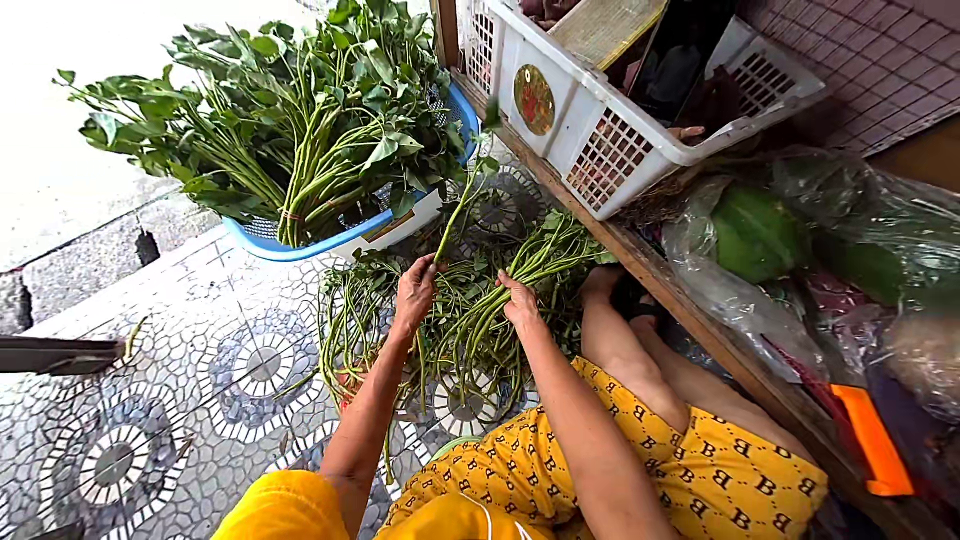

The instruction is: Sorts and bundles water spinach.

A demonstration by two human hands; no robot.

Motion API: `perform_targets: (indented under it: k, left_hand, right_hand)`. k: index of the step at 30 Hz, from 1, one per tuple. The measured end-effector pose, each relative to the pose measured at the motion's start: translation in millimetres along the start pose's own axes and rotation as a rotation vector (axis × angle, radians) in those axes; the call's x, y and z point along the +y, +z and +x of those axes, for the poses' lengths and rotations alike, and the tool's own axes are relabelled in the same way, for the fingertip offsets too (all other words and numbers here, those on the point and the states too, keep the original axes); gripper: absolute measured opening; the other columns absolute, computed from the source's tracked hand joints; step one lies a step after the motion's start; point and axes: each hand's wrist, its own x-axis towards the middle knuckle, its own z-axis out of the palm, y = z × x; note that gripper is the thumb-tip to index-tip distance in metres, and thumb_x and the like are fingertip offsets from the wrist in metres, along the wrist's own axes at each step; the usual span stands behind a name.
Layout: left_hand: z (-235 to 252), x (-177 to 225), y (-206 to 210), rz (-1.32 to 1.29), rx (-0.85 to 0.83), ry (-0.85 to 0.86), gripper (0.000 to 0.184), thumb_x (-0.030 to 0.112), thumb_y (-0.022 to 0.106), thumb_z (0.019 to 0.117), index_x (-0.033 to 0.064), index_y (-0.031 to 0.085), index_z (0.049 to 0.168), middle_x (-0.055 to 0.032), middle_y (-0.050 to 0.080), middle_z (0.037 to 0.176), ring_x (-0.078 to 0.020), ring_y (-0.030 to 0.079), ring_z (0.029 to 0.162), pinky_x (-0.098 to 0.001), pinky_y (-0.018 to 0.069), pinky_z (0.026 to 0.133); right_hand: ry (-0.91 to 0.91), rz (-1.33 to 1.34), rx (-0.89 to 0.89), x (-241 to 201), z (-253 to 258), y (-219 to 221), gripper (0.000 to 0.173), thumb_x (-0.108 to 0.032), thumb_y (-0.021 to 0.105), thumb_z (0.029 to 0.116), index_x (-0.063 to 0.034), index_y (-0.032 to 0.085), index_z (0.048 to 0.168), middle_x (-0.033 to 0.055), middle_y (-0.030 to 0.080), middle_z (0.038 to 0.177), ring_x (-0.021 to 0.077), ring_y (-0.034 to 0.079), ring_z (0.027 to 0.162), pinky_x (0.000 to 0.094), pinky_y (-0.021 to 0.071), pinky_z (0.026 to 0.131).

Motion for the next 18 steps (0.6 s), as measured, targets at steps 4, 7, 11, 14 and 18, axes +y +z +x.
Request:
perform_targets:
  k: [4, 7, 11, 14, 18]
  left_hand:
    - [-13.1, -8.0, 14.3, -0.071, 0.003, -0.087, 0.03, 0.014, 0.046, 0.11, 0.0038, 0.06, 0.133, -0.0051, 0.073, 0.106, -0.007, 0.059, 0.068, -0.0268, 0.0504, 0.067]
    - [-19.5, -9.5, 24.0, -0.036, 0.013, -0.069, 0.028, 0.014, 0.049, 0.1091, 0.0046, 0.062, 0.131, -0.0064, 0.071, 0.106, -0.0099, 0.06, 0.072, -0.0301, 0.051, 0.069]
    - [-24.3, -10.1, 42.5, 0.032, -0.024, -0.063, 0.03, 0.013, 0.05, 0.108, 0.003, 0.063, 0.133, -0.0123, 0.073, 0.112, -0.0186, 0.069, 0.085, -0.0391, 0.0556, 0.081]
    - [-28.2, -12.1, 60.1, 0.11, -0.05, -0.041, 0.03, 0.013, 0.05, 0.1076, 0.0021, 0.064, 0.132, -0.0163, 0.071, 0.118, -0.0252, 0.069, 0.099, -0.0449, 0.0534, 0.091]
    - [-37.7, -11.2, 83.7, 0.249, -0.059, -0.012, 0.032, 0.015, 0.054, 0.105, 0.0031, 0.066, 0.132, -0.0238, 0.062, 0.124, -0.0355, 0.064, 0.109, -0.0505, 0.0513, 0.098]
  right_hand:
    - [-0.012, -0.051, -0.041, -2.1, -13.4, 2.9, 0.036, 0.004, 0.072, 0.0904, 0.0023, 0.059, 0.123, 0.01, 0.064, 0.093, 0.0155, 0.061, 0.075, 0.0314, 0.0553, 0.072]
    - [-0.019, -0.109, -0.063, 0.9, -21.6, 4.2, 0.036, 0.003, 0.073, 0.0901, 0.0019, 0.06, 0.123, 0.0099, 0.065, 0.095, 0.0149, 0.06, 0.077, 0.0314, 0.0543, 0.074]
    - [-0.039, -0.147, -0.096, 5.4, -26.5, 4.2, 0.032, -0.003, 0.073, 0.0932, 0.0013, 0.061, 0.123, 0.0088, 0.065, 0.095, 0.0137, 0.06, 0.075, 0.0306, 0.0535, 0.073]
    - [-0.046, -0.205, -0.103, 10.8, -28.3, 5.6, 0.032, -0.013, 0.074, 0.0948, 0.0011, 0.061, 0.121, 0.0093, 0.065, 0.093, 0.015, 0.06, 0.078, 0.032, 0.0524, 0.076]
    - [-0.029, -0.279, -0.097, 11.6, -31.0, 6.3, 0.058, -0.021, 0.079, 0.0918, 0.0073, 0.053, 0.135, 0.0244, 0.06, 0.13, 0.0304, 0.058, 0.119, 0.0464, 0.0474, 0.103]
